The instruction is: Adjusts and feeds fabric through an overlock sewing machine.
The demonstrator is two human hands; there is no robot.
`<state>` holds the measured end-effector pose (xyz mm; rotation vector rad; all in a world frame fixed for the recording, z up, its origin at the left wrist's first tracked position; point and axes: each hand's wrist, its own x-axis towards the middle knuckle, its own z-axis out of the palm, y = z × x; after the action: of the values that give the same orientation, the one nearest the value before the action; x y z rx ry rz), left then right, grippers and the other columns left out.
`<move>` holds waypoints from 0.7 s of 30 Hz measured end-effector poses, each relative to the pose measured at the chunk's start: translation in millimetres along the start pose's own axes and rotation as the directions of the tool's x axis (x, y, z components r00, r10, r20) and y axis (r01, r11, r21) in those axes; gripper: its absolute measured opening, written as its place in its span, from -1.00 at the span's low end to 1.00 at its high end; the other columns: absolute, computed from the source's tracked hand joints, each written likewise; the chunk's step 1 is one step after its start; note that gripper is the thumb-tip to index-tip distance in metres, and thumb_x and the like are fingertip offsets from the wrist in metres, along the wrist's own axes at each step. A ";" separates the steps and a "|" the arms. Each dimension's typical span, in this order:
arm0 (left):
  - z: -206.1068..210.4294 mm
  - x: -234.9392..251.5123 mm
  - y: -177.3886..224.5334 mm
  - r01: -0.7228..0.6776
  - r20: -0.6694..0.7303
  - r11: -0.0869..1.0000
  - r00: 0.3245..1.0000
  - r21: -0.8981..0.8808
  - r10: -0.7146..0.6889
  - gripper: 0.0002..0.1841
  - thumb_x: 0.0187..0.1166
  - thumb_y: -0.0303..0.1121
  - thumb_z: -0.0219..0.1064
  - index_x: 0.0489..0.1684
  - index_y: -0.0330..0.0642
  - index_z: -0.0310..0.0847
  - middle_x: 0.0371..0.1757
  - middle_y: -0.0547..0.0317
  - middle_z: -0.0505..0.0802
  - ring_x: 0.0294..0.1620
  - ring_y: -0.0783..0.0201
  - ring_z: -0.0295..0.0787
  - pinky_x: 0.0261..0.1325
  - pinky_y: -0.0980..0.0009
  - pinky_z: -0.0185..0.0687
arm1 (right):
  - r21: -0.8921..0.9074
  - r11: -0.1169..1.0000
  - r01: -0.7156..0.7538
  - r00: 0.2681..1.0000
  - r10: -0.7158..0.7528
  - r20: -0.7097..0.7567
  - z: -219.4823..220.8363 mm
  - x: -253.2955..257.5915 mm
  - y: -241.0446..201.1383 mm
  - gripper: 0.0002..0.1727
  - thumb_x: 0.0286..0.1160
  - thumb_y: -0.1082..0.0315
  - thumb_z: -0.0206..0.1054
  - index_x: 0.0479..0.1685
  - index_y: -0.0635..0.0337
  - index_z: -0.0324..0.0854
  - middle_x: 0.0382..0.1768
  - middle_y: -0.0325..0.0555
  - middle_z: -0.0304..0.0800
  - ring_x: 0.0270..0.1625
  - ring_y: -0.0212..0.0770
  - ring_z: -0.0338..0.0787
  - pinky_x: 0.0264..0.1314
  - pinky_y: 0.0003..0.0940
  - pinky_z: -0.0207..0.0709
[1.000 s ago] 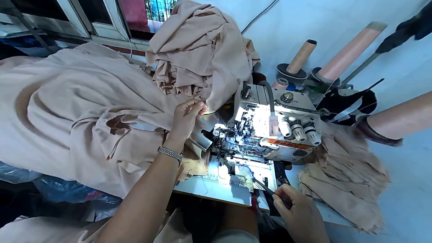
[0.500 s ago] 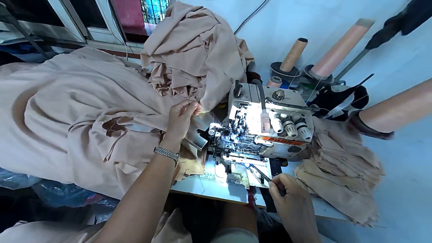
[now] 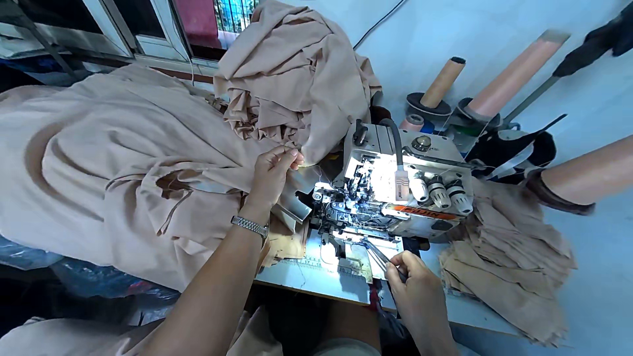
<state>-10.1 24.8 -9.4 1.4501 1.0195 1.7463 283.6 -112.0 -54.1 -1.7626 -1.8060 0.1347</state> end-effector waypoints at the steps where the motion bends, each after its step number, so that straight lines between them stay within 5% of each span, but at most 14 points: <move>1: 0.3 0.0 0.3 0.001 -0.003 1.000 1.000 -0.010 -0.001 -0.77 0.74 -0.47 0.13 -0.24 -0.23 0.73 -0.30 0.30 0.87 -0.25 0.48 0.77 -0.04 0.51 0.70 | -0.013 1.000 -0.003 1.000 0.003 0.010 0.0 0.2 -1.0 -0.91 0.44 0.43 0.33 -0.33 0.26 0.70 -0.39 0.00 0.70 -0.44 -0.04 0.71 -0.40 0.00 0.57; 21: -1.0 0.0 -0.2 -0.007 -0.007 0.999 1.000 -0.041 0.007 -0.76 0.74 -0.47 0.12 -0.28 -0.24 0.72 -0.31 0.28 0.87 -0.23 0.44 0.79 0.02 0.46 0.72 | -0.055 0.998 0.043 0.999 -0.044 -0.021 -11.4 -4.5 -6.8 -0.86 0.43 0.38 0.28 -0.36 0.23 0.71 -0.42 -0.06 0.69 -0.47 -0.07 0.71 -0.49 -0.04 0.53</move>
<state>-11.0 24.7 -9.7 1.4246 0.9772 1.7682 282.8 -120.8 -43.2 -1.7536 -1.8473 0.0492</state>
